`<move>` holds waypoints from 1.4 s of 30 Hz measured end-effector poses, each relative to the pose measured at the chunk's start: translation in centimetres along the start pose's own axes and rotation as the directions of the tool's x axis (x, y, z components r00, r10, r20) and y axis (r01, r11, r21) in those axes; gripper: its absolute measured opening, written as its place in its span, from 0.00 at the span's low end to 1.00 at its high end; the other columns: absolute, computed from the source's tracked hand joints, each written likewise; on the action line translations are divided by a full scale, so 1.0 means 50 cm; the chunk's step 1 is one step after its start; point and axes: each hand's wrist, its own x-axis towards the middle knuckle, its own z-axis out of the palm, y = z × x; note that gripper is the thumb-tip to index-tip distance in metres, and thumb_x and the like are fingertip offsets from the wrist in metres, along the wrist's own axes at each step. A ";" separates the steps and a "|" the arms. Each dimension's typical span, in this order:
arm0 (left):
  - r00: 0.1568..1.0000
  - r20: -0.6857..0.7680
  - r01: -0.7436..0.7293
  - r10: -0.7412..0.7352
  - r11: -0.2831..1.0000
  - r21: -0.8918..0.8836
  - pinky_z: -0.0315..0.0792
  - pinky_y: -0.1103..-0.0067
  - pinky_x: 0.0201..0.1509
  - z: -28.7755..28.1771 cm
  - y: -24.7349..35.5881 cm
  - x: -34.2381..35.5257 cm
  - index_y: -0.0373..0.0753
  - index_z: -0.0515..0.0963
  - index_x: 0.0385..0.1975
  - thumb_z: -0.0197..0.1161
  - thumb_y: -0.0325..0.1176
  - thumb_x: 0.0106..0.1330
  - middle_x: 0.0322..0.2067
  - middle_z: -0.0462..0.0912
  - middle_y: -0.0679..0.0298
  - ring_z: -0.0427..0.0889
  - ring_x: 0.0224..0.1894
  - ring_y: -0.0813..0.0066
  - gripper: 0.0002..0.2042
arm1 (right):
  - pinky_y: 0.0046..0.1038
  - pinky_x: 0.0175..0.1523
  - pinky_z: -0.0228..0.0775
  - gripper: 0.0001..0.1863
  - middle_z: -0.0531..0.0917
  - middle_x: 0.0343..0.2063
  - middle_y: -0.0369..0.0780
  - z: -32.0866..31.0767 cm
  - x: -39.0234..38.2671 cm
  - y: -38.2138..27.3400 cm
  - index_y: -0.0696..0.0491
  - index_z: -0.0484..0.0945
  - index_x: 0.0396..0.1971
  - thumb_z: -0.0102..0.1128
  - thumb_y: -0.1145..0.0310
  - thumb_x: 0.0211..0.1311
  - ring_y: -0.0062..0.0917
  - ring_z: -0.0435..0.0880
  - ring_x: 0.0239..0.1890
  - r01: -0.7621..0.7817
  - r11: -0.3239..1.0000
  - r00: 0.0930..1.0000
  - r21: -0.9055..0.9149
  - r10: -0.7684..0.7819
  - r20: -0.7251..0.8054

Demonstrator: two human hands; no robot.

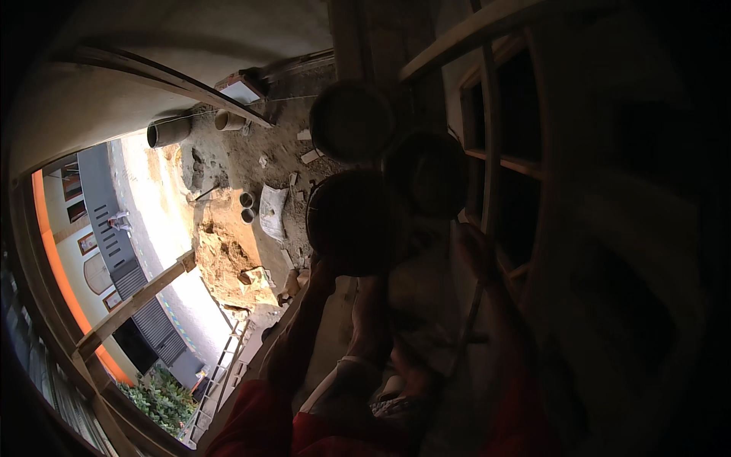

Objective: The person applies wet plaster from a bucket onto a concrete wall using a trowel and then smooths it with a long wooden straightedge.

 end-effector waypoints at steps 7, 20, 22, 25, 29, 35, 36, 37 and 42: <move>0.706 0.327 0.581 -0.629 0.249 -0.775 0.68 0.67 0.56 0.006 0.201 0.054 0.32 0.72 0.49 0.54 0.26 0.58 0.49 0.72 0.49 0.69 0.55 0.57 0.17 | 0.26 0.40 0.73 0.11 0.77 0.30 0.33 -0.066 -0.187 -0.165 0.54 0.74 0.43 0.47 0.68 0.65 0.21 0.77 0.36 0.463 0.743 0.880 -0.483 -0.452 0.148; 0.866 0.294 0.467 -0.405 0.443 -0.765 0.70 0.74 0.40 -0.021 0.543 0.042 0.32 0.73 0.45 0.59 0.32 0.59 0.34 0.78 0.57 0.76 0.38 0.69 0.16 | 0.29 0.42 0.75 0.14 0.81 0.36 0.39 -0.136 -0.594 -0.326 0.51 0.74 0.46 0.52 0.68 0.59 0.30 0.81 0.37 0.143 0.605 0.988 -0.783 -0.131 0.079; 0.885 0.267 0.413 -0.381 0.379 -0.828 0.76 0.79 0.28 -0.032 0.604 0.036 0.31 0.73 0.44 0.60 0.27 0.58 0.27 0.80 0.61 0.80 0.28 0.75 0.14 | 0.31 0.38 0.74 0.15 0.80 0.33 0.41 -0.167 -0.633 -0.301 0.51 0.74 0.45 0.53 0.69 0.56 0.31 0.80 0.35 0.198 0.517 0.974 -0.833 -0.199 0.108; 0.821 0.467 0.571 -0.330 0.480 -0.666 0.74 0.76 0.35 -0.079 0.710 0.071 0.32 0.72 0.45 0.57 0.29 0.61 0.32 0.79 0.59 0.79 0.33 0.72 0.14 | 0.33 0.24 0.71 0.14 0.79 0.22 0.43 -0.204 -0.684 -0.193 0.52 0.74 0.43 0.52 0.66 0.57 0.33 0.80 0.23 0.171 0.385 0.896 -0.907 -0.443 -0.020; 0.895 0.442 0.270 -0.057 0.859 -0.436 0.74 0.72 0.47 -0.085 0.730 0.036 0.31 0.74 0.44 0.52 0.33 0.65 0.36 0.80 0.54 0.79 0.41 0.68 0.14 | 0.35 0.22 0.71 0.12 0.79 0.20 0.42 -0.223 -0.780 -0.253 0.53 0.74 0.40 0.51 0.65 0.58 0.33 0.79 0.19 0.079 0.420 0.861 -0.904 -0.485 -0.151; 0.869 0.494 0.144 0.029 0.940 -0.309 0.76 0.73 0.39 -0.035 0.789 0.019 0.31 0.75 0.41 0.53 0.32 0.65 0.32 0.81 0.61 0.80 0.35 0.72 0.12 | 0.39 0.30 0.74 0.12 0.80 0.27 0.44 -0.255 -0.900 -0.318 0.51 0.75 0.39 0.53 0.68 0.54 0.37 0.81 0.28 -0.130 0.612 0.932 -0.780 -0.192 -0.306; 0.819 0.571 0.356 -0.061 0.834 -0.422 0.75 0.73 0.40 -0.040 0.826 0.012 0.34 0.75 0.40 0.54 0.33 0.64 0.32 0.80 0.62 0.80 0.35 0.73 0.11 | 0.39 0.34 0.75 0.12 0.80 0.30 0.45 -0.249 -0.909 -0.288 0.50 0.75 0.40 0.52 0.68 0.54 0.38 0.82 0.31 -0.196 0.600 0.945 -0.776 -0.095 -0.313; 0.756 0.635 0.554 -0.156 0.670 -0.495 0.75 0.73 0.40 -0.042 0.857 0.003 0.37 0.75 0.39 0.55 0.35 0.64 0.32 0.79 0.63 0.79 0.36 0.73 0.10 | 0.40 0.38 0.75 0.13 0.81 0.33 0.45 -0.243 -0.922 -0.269 0.49 0.75 0.40 0.52 0.68 0.53 0.39 0.82 0.35 -0.252 0.583 0.951 -0.772 0.003 -0.308; 0.694 0.717 0.651 -0.067 0.484 -0.585 0.72 0.73 0.40 -0.032 0.894 -0.040 0.48 0.75 0.35 0.58 0.39 0.61 0.29 0.75 0.65 0.76 0.35 0.73 0.07 | 0.39 0.44 0.74 0.12 0.81 0.34 0.44 -0.223 -0.995 -0.270 0.50 0.76 0.38 0.54 0.65 0.54 0.39 0.81 0.40 -0.077 0.729 0.994 -0.680 0.006 -0.107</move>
